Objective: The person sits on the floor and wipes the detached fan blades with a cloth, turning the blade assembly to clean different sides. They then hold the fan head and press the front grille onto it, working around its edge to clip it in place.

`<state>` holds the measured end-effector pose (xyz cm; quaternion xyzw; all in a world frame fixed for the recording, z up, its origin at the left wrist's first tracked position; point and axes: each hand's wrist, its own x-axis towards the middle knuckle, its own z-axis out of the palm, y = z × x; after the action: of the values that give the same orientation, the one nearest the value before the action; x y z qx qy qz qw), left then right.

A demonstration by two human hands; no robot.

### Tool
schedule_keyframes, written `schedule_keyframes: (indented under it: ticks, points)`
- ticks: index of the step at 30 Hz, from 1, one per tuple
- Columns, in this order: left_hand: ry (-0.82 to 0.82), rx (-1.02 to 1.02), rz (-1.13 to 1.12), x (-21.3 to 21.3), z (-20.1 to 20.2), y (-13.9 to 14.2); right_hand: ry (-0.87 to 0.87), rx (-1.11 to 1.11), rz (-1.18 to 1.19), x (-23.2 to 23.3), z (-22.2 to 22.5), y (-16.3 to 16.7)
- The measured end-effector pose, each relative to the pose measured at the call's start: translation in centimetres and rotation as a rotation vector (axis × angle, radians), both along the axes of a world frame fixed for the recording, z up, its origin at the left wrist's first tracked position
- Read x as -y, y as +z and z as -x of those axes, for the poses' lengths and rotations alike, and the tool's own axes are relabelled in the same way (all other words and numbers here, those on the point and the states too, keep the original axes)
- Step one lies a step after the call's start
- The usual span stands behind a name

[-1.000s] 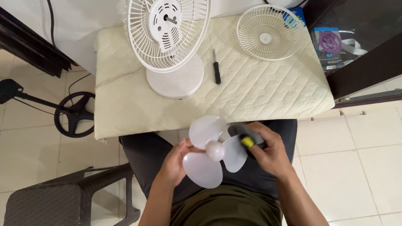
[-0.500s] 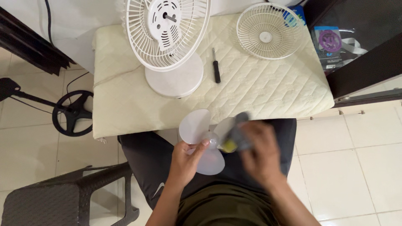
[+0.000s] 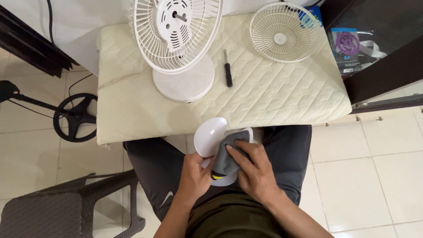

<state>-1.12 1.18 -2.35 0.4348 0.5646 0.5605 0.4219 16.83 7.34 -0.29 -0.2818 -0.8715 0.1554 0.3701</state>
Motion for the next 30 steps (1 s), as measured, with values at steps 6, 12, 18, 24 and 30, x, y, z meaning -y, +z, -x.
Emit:
schedule_keyframes:
  ticks: [6, 12, 18, 24, 30]
  points:
    - [-0.032, -0.168, 0.032, 0.3, 0.4, 0.9, -0.212, -0.099, 0.136, -1.1, 0.2, -0.5]
    - [0.009, -0.102, 0.014, -0.1, 0.3, 0.8, -0.141, -0.025, 0.138, 0.3, 0.5, -0.7]
    - [0.062, -0.163, 0.068, 0.3, 0.7, 0.7, -0.150, -0.040, 0.147, -0.7, 0.3, -1.3]
    - [0.081, -0.130, -0.050, -0.1, 0.6, 1.4, -0.163, -0.020, 0.058, -0.2, 0.1, -1.4]
    - [0.118, -0.152, 0.156, 0.0, 0.6, 1.4, -0.181, -0.028, 0.125, -0.4, 0.4, -1.4]
